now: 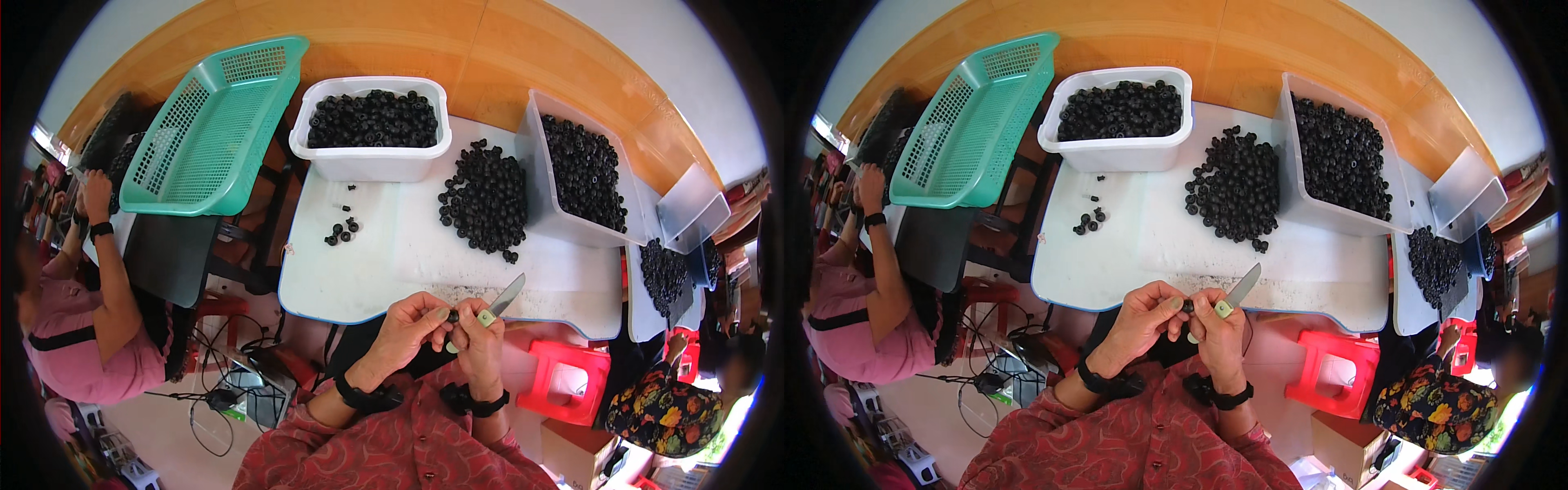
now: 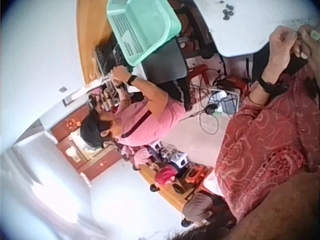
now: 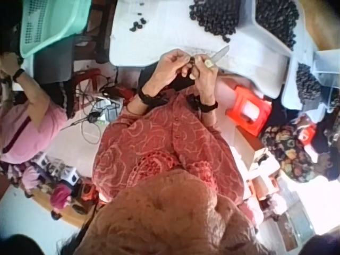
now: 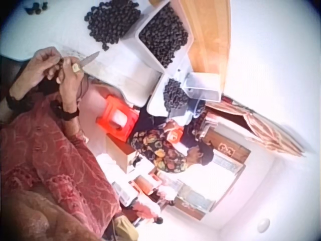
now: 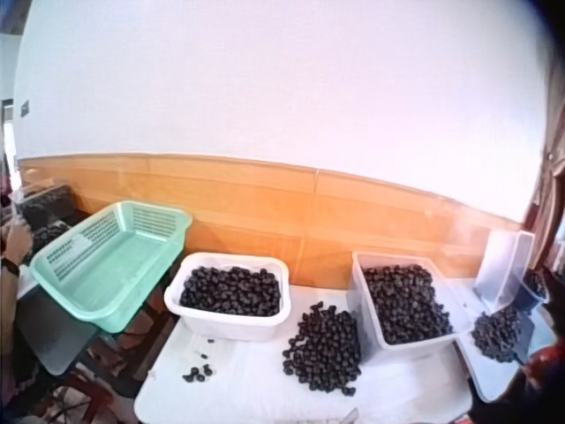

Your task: Sorting and cleaning small black fruit (likely grapes or berries) into containers using hands and a small knife.

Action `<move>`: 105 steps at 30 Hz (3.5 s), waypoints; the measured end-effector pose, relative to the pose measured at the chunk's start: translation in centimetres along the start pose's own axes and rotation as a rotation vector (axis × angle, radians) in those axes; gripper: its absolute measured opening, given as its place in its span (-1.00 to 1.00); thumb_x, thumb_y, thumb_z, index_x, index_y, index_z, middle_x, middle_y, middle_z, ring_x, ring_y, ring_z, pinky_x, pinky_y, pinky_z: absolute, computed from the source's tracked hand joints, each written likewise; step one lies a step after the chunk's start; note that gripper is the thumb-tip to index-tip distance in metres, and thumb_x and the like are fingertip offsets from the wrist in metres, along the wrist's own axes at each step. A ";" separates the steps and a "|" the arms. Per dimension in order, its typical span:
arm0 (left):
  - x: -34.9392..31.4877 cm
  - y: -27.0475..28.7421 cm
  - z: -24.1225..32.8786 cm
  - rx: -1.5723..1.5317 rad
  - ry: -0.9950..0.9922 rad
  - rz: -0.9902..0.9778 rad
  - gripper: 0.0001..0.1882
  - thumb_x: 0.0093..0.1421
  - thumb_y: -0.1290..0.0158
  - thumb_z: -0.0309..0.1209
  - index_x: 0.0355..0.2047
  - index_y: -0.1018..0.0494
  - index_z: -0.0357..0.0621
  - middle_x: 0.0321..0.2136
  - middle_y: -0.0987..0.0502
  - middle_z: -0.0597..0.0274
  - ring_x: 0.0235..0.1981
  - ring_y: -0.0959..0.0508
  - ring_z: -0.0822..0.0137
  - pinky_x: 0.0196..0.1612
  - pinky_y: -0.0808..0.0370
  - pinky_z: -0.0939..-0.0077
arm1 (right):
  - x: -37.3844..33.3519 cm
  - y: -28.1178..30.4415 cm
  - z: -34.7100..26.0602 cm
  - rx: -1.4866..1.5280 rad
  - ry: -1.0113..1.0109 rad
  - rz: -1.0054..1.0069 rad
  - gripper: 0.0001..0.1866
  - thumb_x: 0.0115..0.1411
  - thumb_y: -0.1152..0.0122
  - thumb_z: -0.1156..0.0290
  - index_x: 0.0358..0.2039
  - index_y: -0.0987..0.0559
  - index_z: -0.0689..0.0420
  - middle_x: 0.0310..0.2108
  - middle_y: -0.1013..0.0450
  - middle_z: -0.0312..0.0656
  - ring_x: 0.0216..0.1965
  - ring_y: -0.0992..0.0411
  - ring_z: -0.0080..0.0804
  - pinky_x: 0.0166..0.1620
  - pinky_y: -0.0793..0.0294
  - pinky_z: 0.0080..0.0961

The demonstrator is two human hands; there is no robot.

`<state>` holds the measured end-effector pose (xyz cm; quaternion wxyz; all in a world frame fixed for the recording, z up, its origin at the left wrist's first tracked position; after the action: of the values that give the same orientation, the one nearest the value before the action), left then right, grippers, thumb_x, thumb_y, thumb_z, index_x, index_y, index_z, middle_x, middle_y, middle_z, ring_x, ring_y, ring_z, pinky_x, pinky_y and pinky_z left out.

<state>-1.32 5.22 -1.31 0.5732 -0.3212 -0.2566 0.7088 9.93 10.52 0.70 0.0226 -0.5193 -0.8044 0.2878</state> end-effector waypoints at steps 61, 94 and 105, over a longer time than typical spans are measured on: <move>12.1 -9.5 -2.7 1.790 -0.564 -0.188 -0.80 -0.09 -0.05 -0.63 -0.37 -0.44 -0.26 -0.26 -0.36 0.03 -0.21 -0.40 0.01 -0.26 -0.48 0.27 | 0.1 7.6 -1.0 0.105 0.154 0.335 -0.88 0.25 -0.18 0.42 -0.37 -0.50 0.20 -0.59 -0.35 -0.35 -0.72 -0.15 -0.69 -0.64 -0.08 -0.71; 6.1 -2.8 2.6 0.295 -0.065 0.067 -0.78 0.30 0.00 -0.45 -0.08 -0.41 -0.28 -0.38 -0.56 0.18 -0.56 -0.47 0.56 -0.57 -0.40 0.72 | 1.0 3.4 -0.1 -0.061 0.149 0.168 -0.88 0.28 -0.12 0.46 -0.23 -0.52 0.23 -0.51 -0.41 -0.34 -0.68 -0.16 -0.77 -0.64 -0.07 -0.78; 3.5 -1.2 -0.3 0.084 0.081 0.050 -0.82 0.28 -0.05 -0.40 -0.19 -0.44 -0.26 -0.49 -0.54 0.23 -0.59 -0.49 0.53 -0.60 -0.41 0.72 | 0.5 2.7 -0.7 -0.202 0.220 0.110 -0.81 0.20 -0.24 0.50 -0.16 -0.55 0.19 -0.45 -0.43 -0.38 -0.61 -0.18 -0.79 -0.56 -0.12 -0.81</move>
<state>-0.85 8.92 -1.19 0.5782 -0.3315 -0.1948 0.7196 12.13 12.05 -0.18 0.0423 -0.5905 -0.7923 0.1475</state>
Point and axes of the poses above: each hand's wrist, its own x-axis towards the middle knuckle, its own y-axis out of the back of the hand, z = x × y, the point moved 5 cm from there along x, towards the middle knuckle
